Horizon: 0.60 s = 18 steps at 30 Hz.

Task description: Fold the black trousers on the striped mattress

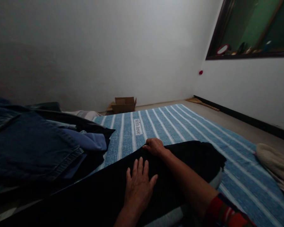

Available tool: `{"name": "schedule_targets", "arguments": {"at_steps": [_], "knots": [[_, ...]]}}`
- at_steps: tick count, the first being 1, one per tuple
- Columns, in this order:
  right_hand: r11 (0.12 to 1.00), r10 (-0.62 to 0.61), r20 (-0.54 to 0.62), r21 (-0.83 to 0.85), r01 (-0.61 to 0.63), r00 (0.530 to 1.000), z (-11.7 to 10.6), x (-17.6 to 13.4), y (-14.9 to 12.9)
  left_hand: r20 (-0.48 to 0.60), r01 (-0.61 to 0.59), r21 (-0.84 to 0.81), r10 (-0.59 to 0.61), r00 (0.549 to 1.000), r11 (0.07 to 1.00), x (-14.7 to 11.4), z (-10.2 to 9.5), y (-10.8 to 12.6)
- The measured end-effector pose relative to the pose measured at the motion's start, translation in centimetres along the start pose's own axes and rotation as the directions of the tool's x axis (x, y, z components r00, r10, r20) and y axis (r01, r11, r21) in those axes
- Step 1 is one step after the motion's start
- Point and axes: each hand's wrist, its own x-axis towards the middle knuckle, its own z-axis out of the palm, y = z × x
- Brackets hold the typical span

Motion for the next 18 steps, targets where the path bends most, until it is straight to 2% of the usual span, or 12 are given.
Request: {"name": "schedule_targets", "arguments": {"at_steps": [6, 9, 14, 18], "knots": [[0.999, -0.034, -0.005, -0.012, 0.034, 0.999, -0.2, -0.1, 0.1, 0.092, -0.018, 0.005, 0.017, 0.996, 1.000, 0.7, -2.3, 0.3], [0.999, -0.039, -0.001, 0.000, 0.039, 0.999, -0.2, 0.0, 0.3, 0.048, -0.044, -0.003, 0.044, 0.998, 0.999, 1.9, -2.9, 0.7], [0.998, -0.052, 0.034, 0.036, 0.051, 0.998, -0.7, 0.0, 0.5, -0.023, -0.109, -0.023, 0.109, 0.994, 0.994, 3.1, -0.7, 1.1], [0.995, -0.077, 0.117, 0.066, 0.070, 0.990, -1.8, -0.1, 1.8, -0.031, -0.129, -0.039, 0.128, 0.991, 0.991, 2.9, 0.4, 1.0]]}}
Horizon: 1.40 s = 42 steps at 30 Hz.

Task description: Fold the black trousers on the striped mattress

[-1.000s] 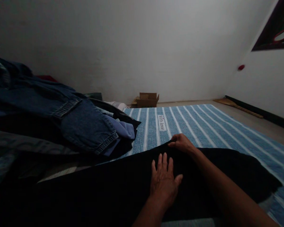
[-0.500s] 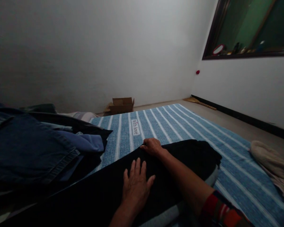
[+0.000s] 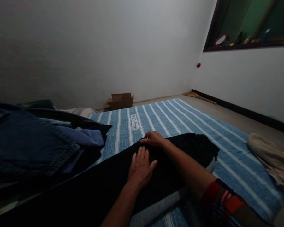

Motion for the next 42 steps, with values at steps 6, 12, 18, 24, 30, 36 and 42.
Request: {"name": "schedule_targets", "arguments": {"at_steps": [6, 12, 18, 24, 30, 36, 42], "knots": [[0.999, 0.047, 0.210, 0.009, -0.050, 0.976, -3.1, -1.7, 3.8, -0.018, -0.008, -0.012, 0.008, 1.000, 1.000, -0.2, -0.4, 0.1], [0.992, 0.125, 0.343, -0.026, -0.124, 0.931, -5.5, -3.2, 6.8, -0.013, -0.006, -0.019, 0.006, 1.000, 1.000, -0.2, -0.5, 0.3], [0.994, 0.109, 0.288, -0.041, -0.101, 0.951, -5.6, -3.8, 7.3, -0.043, -0.053, 0.019, 0.054, 0.998, 0.998, -0.3, -0.5, 0.4], [0.992, 0.095, 0.229, -0.106, -0.072, 0.969, -5.6, -3.9, 7.4, -0.021, -0.336, -0.025, 0.336, 0.942, 0.941, -0.6, -0.6, 0.3], [0.983, 0.090, 0.166, -0.172, -0.062, 0.982, -5.6, -4.3, 7.1, 0.078, -0.345, -0.094, 0.352, 0.933, 0.934, -0.3, -1.1, 0.5], [0.980, 0.074, 0.165, -0.193, -0.042, 0.984, -5.9, -4.5, 6.8, 0.091, -0.350, -0.148, 0.365, 0.926, 0.925, 0.3, -2.4, 3.4], [0.983, 0.126, 0.289, -0.167, -0.079, 0.949, -6.8, -4.2, 7.9, 0.061, -0.437, -0.141, 0.448, 0.892, 0.888, 0.8, -0.9, 4.6]]}}
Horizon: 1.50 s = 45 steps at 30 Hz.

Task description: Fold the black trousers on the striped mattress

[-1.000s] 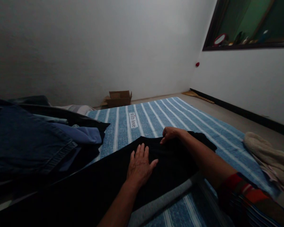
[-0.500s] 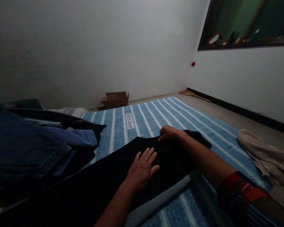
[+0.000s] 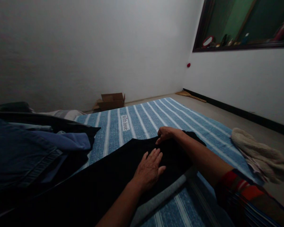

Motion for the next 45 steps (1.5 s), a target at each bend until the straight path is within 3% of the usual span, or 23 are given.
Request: {"name": "schedule_targets", "arguments": {"at_steps": [5, 19, 26, 33, 38, 45], "knots": [[0.998, 0.029, 0.063, 0.048, -0.032, 0.998, -0.6, -0.7, 1.7, 0.002, -0.016, -0.001, 0.016, 1.000, 1.000, -0.1, 0.3, -0.4], [0.999, 0.032, -0.103, -0.009, -0.033, 0.994, -0.7, -1.1, 2.2, 0.005, -0.033, -0.006, 0.033, 0.999, 0.999, -0.1, 0.2, -0.3], [0.996, 0.088, 0.031, 0.007, -0.088, 0.996, -1.1, -3.0, 3.6, 0.028, -0.023, -0.011, 0.023, 0.999, 1.000, -0.1, -0.5, 0.0], [0.979, 0.168, -0.011, -0.112, -0.168, 0.986, -2.7, -4.2, 2.7, 0.021, -0.034, -0.003, 0.034, 0.999, 0.999, -0.2, -0.3, -0.1], [0.960, 0.205, -0.028, -0.188, -0.207, 0.978, -2.4, -4.0, 2.3, 0.012, -0.047, 0.014, 0.046, 0.999, 0.999, 0.0, 0.3, -0.4], [0.946, 0.199, -0.053, -0.251, -0.206, 0.979, -2.2, -4.1, 2.2, -0.011, -0.200, -0.001, 0.200, 0.980, 0.980, 0.3, 0.3, -0.3]]}}
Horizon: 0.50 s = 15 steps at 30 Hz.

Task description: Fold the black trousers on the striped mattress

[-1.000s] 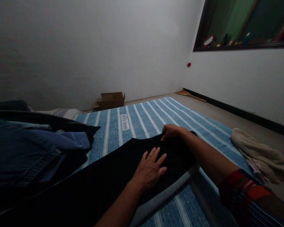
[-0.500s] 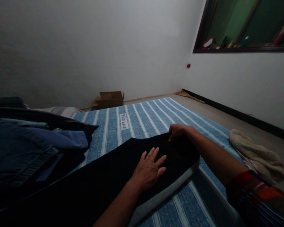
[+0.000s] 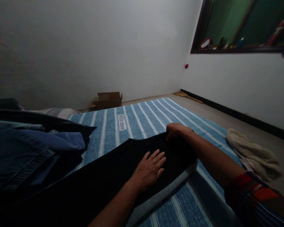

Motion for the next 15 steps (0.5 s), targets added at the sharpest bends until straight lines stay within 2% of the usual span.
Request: {"name": "schedule_targets", "arguments": {"at_steps": [4, 9, 11, 15], "knots": [[1.000, -0.003, -0.030, -0.022, 0.002, 1.000, -0.1, 0.0, 0.0, 0.039, 0.002, -0.024, -0.001, 0.999, 1.000, 0.2, -0.4, 0.0], [0.999, 0.003, -0.082, -0.032, -0.005, 0.997, 0.9, -0.3, -0.2, 0.032, -0.002, -0.049, 0.004, 0.999, 0.999, 0.5, -0.9, -0.1], [0.999, 0.011, -0.131, -0.039, -0.017, 0.991, 1.3, -0.8, -0.3, 0.005, -0.001, -0.049, 0.001, 1.000, 0.999, 1.1, -1.0, 0.1], [0.999, 0.015, -0.279, -0.046, -0.029, 0.960, 1.7, -3.3, -1.1, -0.118, -0.002, -0.014, 0.001, 0.993, 1.000, 2.4, -0.7, 0.8]]}}
